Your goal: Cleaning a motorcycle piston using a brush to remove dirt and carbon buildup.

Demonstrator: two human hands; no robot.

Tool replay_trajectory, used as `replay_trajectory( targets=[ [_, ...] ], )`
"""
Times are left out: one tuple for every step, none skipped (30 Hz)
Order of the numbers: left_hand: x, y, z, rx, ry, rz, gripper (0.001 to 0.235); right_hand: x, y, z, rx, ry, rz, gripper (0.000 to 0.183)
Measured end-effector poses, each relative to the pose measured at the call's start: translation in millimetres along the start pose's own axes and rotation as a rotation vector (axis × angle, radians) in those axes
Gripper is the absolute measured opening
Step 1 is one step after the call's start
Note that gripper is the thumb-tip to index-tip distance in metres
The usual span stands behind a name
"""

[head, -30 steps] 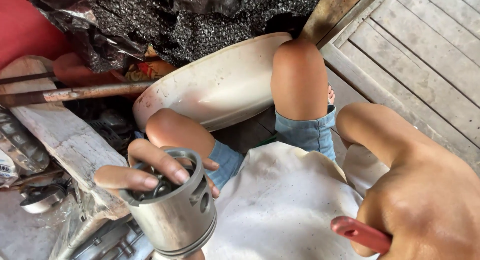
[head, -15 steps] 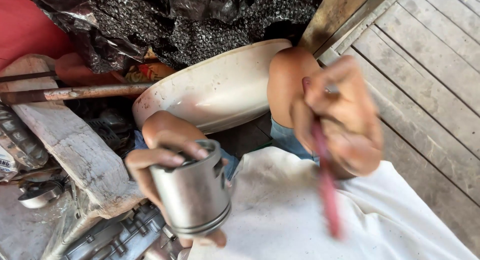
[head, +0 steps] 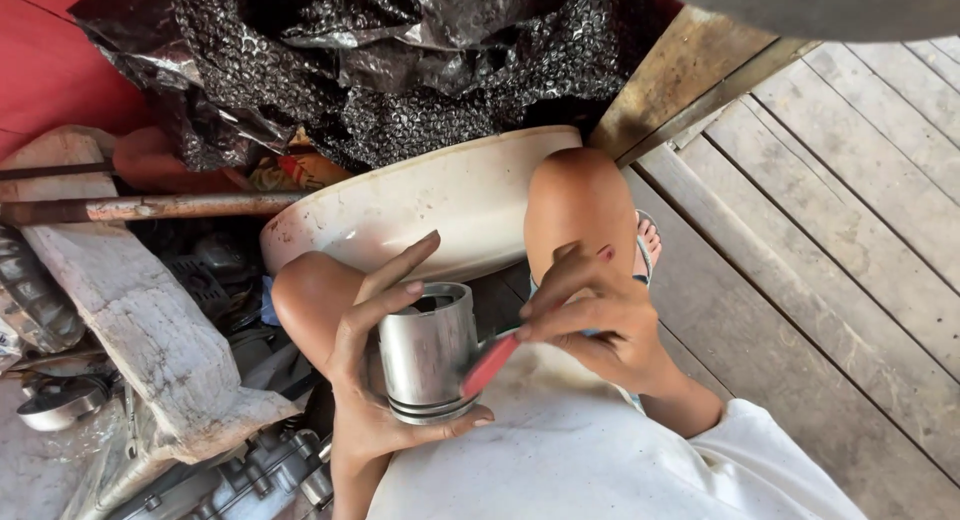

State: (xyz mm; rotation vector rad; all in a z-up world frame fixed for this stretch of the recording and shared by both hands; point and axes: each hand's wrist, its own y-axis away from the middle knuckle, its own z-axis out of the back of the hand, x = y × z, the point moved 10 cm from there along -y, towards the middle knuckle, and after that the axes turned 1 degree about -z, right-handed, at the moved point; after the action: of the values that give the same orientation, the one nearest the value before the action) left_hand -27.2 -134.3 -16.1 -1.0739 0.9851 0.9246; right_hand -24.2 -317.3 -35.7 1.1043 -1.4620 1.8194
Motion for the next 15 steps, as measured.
replay_trajectory(
  targets=[
    [-0.2,-2.0,-1.9,0.012,-0.012,-0.007,0.093,-1.2,-0.8,8.0,-0.058,0.047,0.008,0.012],
    [0.5,-3.8,-3.9,0.014,-0.009,-0.009,0.093,-3.9,-0.6,10.5,-0.059,0.050,0.007,0.012],
    [1.4,-5.0,-6.3,0.021,0.008,-0.007,0.093,-4.6,0.2,17.5,-0.112,0.088,0.023,0.011],
    [2.0,-5.9,-8.2,0.029,0.026,-0.006,0.092,-4.7,1.4,23.9,-0.165,0.126,0.038,0.011],
    [2.6,-7.1,-8.8,0.029,0.029,-0.009,0.092,-0.3,0.4,23.1,-0.164,0.131,0.040,0.011],
    [2.6,-8.1,-8.1,0.020,0.016,-0.016,0.091,5.7,-1.3,15.2,-0.098,0.091,0.060,0.007],
    [2.6,-8.9,-7.3,0.011,0.003,-0.024,0.091,12.0,-2.6,7.3,-0.030,0.053,0.079,0.007],
    [0.8,-9.0,-5.0,0.010,0.008,-0.028,0.091,15.0,-2.6,6.6,-0.028,0.060,0.081,0.007],
    [-0.1,-8.8,-1.6,0.003,0.025,-0.024,0.089,15.4,-2.8,0.9,0.018,0.083,0.056,0.007],
    [-1.1,-8.1,2.4,-0.004,0.043,-0.020,0.088,15.8,-2.5,-5.3,0.063,0.107,0.030,0.006],
    [0.0,-4.7,4.5,-0.004,0.048,-0.024,0.088,14.0,-5.5,-5.5,0.065,0.113,0.031,0.006],
    [-0.9,-0.9,7.8,-0.010,0.039,-0.048,0.091,14.1,-8.7,0.6,-0.004,0.159,0.045,0.010],
    [-1.9,3.1,11.8,-0.017,0.029,-0.072,0.094,14.2,-11.5,5.9,-0.074,0.202,0.060,0.016],
    [-4.4,8.4,16.1,-0.018,0.032,-0.076,0.094,18.9,-13.4,1.9,-0.072,0.207,0.063,0.016],
    [-3.4,12.9,19.8,-0.005,0.065,-0.049,0.096,21.6,-16.0,-2.6,-0.071,0.234,0.050,0.013]
  ],
)
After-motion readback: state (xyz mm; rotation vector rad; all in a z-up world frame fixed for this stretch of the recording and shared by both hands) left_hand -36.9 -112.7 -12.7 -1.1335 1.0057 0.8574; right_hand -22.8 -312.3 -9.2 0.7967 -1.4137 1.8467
